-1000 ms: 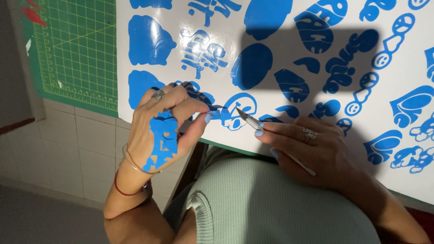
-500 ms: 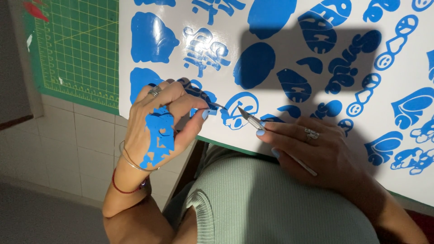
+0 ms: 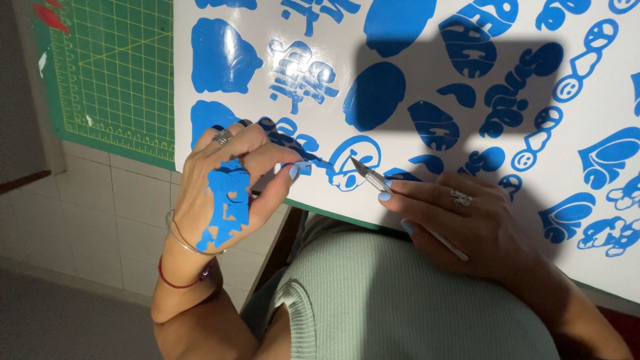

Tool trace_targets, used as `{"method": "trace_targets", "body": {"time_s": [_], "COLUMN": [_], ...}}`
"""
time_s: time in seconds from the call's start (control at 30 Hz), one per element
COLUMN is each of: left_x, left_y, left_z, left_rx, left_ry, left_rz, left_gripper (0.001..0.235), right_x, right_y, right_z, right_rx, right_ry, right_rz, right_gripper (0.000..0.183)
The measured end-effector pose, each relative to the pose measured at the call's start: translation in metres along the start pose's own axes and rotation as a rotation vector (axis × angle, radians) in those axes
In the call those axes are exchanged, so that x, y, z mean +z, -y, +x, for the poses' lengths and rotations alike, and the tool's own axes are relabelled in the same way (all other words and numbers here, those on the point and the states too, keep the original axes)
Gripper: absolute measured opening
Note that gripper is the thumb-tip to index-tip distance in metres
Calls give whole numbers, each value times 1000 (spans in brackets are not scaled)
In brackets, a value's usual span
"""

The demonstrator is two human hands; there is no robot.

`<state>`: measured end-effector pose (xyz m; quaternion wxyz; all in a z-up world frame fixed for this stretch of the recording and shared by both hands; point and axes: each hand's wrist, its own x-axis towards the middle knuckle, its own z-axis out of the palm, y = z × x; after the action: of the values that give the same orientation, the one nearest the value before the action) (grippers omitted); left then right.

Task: The person uses a craft knife to cut out blue sticker designs from a white backing sheet on a green cutting mat. They carefully trace the outlines of various shapes and text, then peel away the excess material to reveal the finished stickers.

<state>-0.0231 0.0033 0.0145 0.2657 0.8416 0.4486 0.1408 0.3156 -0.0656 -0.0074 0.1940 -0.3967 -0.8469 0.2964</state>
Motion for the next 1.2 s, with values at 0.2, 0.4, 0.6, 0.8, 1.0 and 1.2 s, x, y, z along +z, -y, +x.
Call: {"method": "trace_targets", "body": {"time_s": [0.2,0.4,0.6,0.8,1.0,1.2], "left_x": [-1,-4,-9,-12,-18,-13], "left_y": [2,0,-4,-10,-18,-16], "left_z": [-3,-3,0,3,6,10], "left_rx": [27,22,18,5,2,14], "left_ry": [6,4,-16,-69,-102,-39], "left_rz": [14,6,7,-110,-246,-378], "left_gripper": [16,14,11,12,17,24], "right_x": [2,-5,0,7,-1,-18], "right_y": [-2,0,3,-4,-7,20], "right_z": [-6,-2,0,-22,-38,-30], "right_rx": [18,27,40,150,79,213], "right_ry": [-24,-11,-142,-287,-364,-377], "right_rz": [23,73,130,121,293,324], "right_gripper": [32,34,27,28,35,31]}}
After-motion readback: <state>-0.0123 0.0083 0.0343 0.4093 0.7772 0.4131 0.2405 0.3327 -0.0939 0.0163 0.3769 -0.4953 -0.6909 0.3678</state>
